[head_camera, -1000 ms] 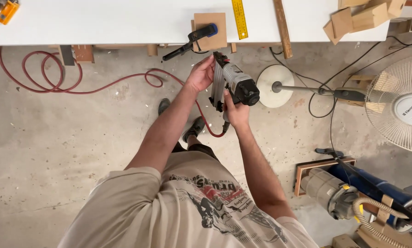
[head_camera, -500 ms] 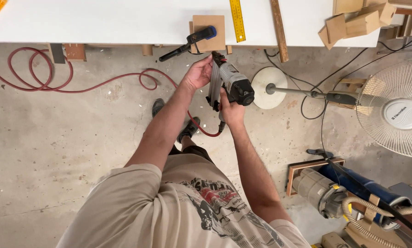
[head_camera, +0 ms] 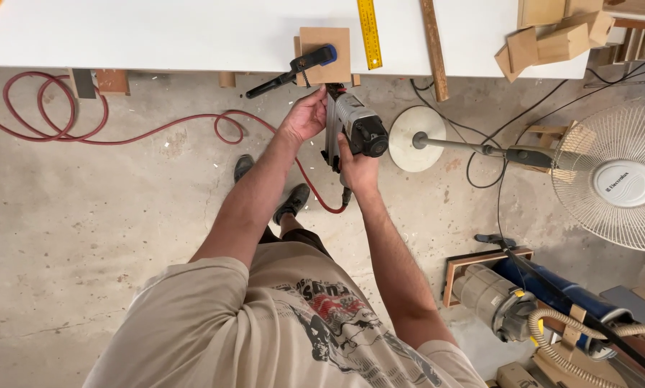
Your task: The person assembles small wooden blocks on a white workbench. They apply glue to a block, attach it to another piece, and use a try square to check alignment. The person then clamps the assembly and uses a nail gun to fasten the pieces together.
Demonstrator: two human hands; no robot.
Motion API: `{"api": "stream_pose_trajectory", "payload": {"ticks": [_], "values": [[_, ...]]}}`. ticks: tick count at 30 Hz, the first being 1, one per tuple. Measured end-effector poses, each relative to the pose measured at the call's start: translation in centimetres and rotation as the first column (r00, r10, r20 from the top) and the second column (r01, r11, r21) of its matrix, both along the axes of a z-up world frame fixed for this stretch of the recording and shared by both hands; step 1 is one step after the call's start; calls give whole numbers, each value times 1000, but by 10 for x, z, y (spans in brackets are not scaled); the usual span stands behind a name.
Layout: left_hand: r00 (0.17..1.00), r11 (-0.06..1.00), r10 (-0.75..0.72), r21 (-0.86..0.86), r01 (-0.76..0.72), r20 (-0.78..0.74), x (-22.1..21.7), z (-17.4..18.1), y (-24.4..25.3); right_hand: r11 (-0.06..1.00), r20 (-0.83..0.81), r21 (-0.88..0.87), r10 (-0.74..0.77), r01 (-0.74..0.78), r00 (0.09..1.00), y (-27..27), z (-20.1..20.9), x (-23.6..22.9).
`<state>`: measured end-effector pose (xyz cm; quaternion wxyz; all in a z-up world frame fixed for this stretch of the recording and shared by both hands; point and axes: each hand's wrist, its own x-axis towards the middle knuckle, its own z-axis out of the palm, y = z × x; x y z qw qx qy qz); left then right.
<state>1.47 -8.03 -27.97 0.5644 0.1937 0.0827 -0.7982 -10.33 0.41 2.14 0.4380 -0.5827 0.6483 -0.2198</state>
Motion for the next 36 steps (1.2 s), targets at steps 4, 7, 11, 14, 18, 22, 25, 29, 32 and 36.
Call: {"api": "stream_pose_trajectory", "payload": {"ticks": [4,7,11,14,18,22,25,29,32,36], "values": [[1000,1000,19,11,-19,-14,-1,-4,1,1000,-6,4,2,-2,1000,-2,0,0],[998,999,29,34,-28,-50,0,0,2,1000,-11,7,7,-7,1000,-3,1,2],[999,1000,5,21,-4,-37,-2,-21,0,1000,-20,19,14,-14,1000,-1,1,2],[1000,1000,-8,8,9,-12,-1,-28,-5,1000,-21,16,19,-19,1000,-4,3,5],[1000,1000,-18,1,18,8,1,-17,-4,1000,-29,11,13,-13,1000,-4,7,8],[999,1000,-21,4,21,-27,2,-1,-3,1000,-30,14,11,-11,999,-4,10,10],[999,999,-39,-3,39,-19,6,10,-3,1000,-33,14,9,-8,999,-5,11,12],[998,999,-48,3,48,-35,9,41,1,1000,-37,20,4,-3,999,-6,12,14],[998,999,-51,9,52,-38,7,35,4,1000,-41,27,5,-4,999,-4,12,15],[998,999,-47,-6,47,-45,15,68,5,999,-43,42,1,1,999,-5,11,14]]}}
